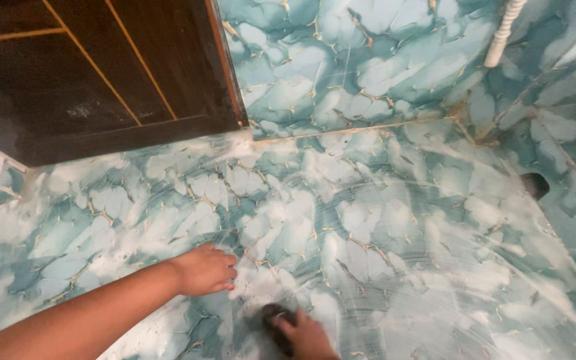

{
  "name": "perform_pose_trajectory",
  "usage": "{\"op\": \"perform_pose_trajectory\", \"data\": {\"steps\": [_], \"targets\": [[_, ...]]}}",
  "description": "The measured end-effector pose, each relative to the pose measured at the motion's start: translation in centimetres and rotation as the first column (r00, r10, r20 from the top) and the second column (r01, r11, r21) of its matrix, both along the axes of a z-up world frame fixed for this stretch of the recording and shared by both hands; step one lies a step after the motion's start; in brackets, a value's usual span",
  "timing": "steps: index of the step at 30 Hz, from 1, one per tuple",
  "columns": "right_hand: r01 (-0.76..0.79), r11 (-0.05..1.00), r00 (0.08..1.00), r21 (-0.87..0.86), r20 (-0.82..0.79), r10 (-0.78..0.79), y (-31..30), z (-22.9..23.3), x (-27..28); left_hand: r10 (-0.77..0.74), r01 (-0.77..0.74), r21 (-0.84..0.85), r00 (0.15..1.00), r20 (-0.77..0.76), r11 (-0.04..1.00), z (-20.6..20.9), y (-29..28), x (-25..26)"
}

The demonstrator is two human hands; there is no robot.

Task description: The person scrubs a tiled floor by hand using a small brush and soapy water, applying pressure to different sections of the tiles and along the wall baseboards.

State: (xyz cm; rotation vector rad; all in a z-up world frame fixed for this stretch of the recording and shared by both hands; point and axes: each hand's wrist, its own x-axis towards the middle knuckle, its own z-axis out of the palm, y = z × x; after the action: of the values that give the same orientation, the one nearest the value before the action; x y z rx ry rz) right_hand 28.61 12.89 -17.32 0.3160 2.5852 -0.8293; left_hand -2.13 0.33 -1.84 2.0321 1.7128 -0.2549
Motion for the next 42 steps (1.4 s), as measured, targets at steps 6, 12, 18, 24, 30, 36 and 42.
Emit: {"op": "perform_pose_trajectory", "data": {"steps": [6, 12, 18, 24, 30, 36, 42], "targets": [[-0.146, 0.989, 0.972, 0.031, -0.179, 0.150, 0.9, 1.6, -0.4, 0.051, -0.050, -0.022, 0.997, 0.057, 0.999, -1.9, -2.6, -2.5], [0.623, 0.667, 0.697, 0.410, 0.097, -0.711, 17.2, 2.1, -0.2, 0.104, -0.104, -0.002, 0.993, 0.050, 0.995, -6.5, -4.3, -6.5], [0.731, 0.605, 0.642, 0.315, -0.020, -0.766, 20.0, -2.2, -7.2, 0.200, -0.209, 0.073, 0.973, 0.115, 0.975, -13.0, -0.3, -10.8], [0.199, 0.897, 0.964, 0.395, 0.086, -0.252, 13.0, -4.3, -18.0, 0.514, -0.476, 0.544, 0.853, 0.094, 0.691, -15.5, 5.4, -15.8], [0.044, 0.907, 0.889, 0.419, 0.397, -0.226, 11.5, 0.0, -19.8, 0.711, -0.659, 0.419, 0.702, 0.044, 0.625, -16.8, 6.7, -16.2], [-0.071, 0.909, 0.938, 0.410, 0.337, -0.078, 12.1, 0.5, -20.9, 0.666, -0.616, 0.373, 0.746, -0.006, 0.694, -17.6, 6.8, -18.3], [-0.451, 0.861, 0.893, 0.235, 0.124, 0.433, 10.6, 0.7, -24.5, 0.657, -0.600, 0.371, 0.753, -0.037, 0.709, -16.3, 8.3, -18.9]]}}
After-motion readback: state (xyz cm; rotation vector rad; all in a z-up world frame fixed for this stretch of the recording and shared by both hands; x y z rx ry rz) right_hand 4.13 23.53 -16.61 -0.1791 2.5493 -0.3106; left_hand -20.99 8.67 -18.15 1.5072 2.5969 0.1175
